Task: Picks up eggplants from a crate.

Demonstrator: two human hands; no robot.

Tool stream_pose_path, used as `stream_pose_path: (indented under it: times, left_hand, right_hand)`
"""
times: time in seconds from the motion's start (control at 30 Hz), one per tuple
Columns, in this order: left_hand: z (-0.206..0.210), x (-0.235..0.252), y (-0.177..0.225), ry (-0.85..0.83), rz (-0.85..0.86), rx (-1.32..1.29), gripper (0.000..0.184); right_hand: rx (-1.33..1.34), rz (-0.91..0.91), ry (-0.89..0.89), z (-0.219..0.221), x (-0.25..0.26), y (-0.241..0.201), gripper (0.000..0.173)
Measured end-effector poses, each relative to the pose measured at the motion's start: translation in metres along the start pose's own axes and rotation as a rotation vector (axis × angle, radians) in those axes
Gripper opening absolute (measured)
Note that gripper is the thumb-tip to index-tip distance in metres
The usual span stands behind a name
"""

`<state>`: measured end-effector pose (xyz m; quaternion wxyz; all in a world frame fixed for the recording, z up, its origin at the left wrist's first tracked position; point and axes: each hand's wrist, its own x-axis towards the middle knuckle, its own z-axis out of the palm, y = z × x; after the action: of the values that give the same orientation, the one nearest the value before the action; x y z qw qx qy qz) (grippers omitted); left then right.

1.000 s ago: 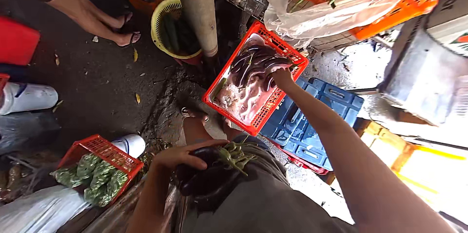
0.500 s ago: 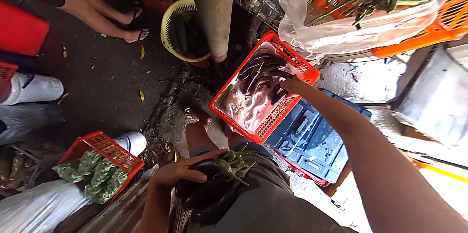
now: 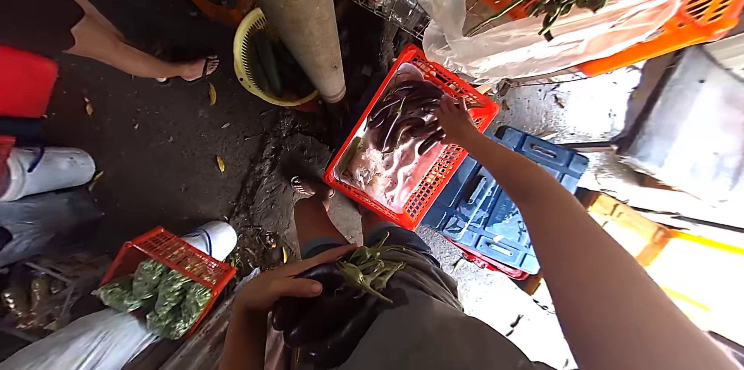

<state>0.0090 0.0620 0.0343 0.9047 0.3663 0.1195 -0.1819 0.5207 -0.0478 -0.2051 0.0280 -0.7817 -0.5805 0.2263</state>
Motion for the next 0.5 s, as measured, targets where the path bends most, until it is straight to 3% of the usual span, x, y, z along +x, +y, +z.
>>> stream_pose_path:
  times: [0.07, 0.1, 0.17, 0.23, 0.33, 0.5]
  left_hand:
    - [0.000, 0.000, -0.001, 0.012, -0.002, -0.013, 0.075]
    - [-0.002, 0.001, -0.003, 0.009, -0.008, -0.012, 0.077]
    - [-0.002, 0.001, -0.005, 0.009, -0.009, 0.001, 0.080]
    - [-0.001, -0.001, -0.008, 0.027, -0.005, 0.012, 0.082]
    - [0.001, -0.007, -0.017, 0.040, 0.001, 0.006, 0.084]
    - [0.006, -0.009, -0.022, 0.054, 0.014, -0.027, 0.084]
  right_hand:
    - [-0.211, 0.170, -0.204, 0.018, 0.023, 0.012, 0.126]
    - [-0.222, 0.217, -0.245, 0.021, 0.029, 0.016, 0.133]
    - [-0.213, 0.228, -0.237, 0.026, 0.032, 0.021, 0.132]
    - [-0.203, 0.168, -0.208, 0.028, 0.032, 0.023, 0.120]
    - [-0.195, 0.093, -0.285, 0.032, 0.031, 0.020, 0.111]
    - [-0.212, 0.044, -0.367, 0.043, 0.025, 0.010, 0.132]
